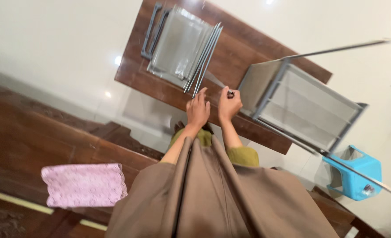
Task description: The person assembles a metal-framed storage unit by inserting metal rods into a fabric-lined frame and securing the corners with small black connectors. The person handles the frame, rods, and connectors by hand on a wooden table.
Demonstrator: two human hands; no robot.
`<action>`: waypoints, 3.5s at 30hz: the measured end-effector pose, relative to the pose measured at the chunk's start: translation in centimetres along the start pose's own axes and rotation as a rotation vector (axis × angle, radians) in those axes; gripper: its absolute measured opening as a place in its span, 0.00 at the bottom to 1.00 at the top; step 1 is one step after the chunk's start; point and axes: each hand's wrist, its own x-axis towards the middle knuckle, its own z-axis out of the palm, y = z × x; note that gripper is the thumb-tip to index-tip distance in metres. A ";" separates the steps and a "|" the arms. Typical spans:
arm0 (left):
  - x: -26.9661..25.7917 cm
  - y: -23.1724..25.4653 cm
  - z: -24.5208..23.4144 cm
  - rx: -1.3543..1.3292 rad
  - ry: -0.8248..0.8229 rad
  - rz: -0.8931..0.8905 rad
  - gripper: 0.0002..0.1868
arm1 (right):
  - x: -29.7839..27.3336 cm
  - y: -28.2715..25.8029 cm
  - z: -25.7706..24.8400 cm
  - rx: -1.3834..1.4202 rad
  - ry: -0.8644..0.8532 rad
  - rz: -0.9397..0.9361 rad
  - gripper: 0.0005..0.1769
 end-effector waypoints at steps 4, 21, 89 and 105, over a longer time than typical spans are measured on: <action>-2.8 4.8 -4.1 -0.141 -0.199 -0.176 0.42 | -2.0 -6.7 -8.7 0.155 -0.050 -0.196 0.13; -7.1 6.8 -0.3 0.244 -0.841 0.261 0.15 | -5.3 -5.2 -25.8 0.145 -0.571 -0.533 0.14; 4.1 39.8 44.9 0.246 -0.632 0.050 0.28 | 36.8 12.5 -49.2 0.119 -0.167 -0.469 0.01; -0.8 37.9 43.9 0.401 -0.654 0.373 0.58 | 37.2 15.2 -45.1 0.912 -0.238 -0.219 0.21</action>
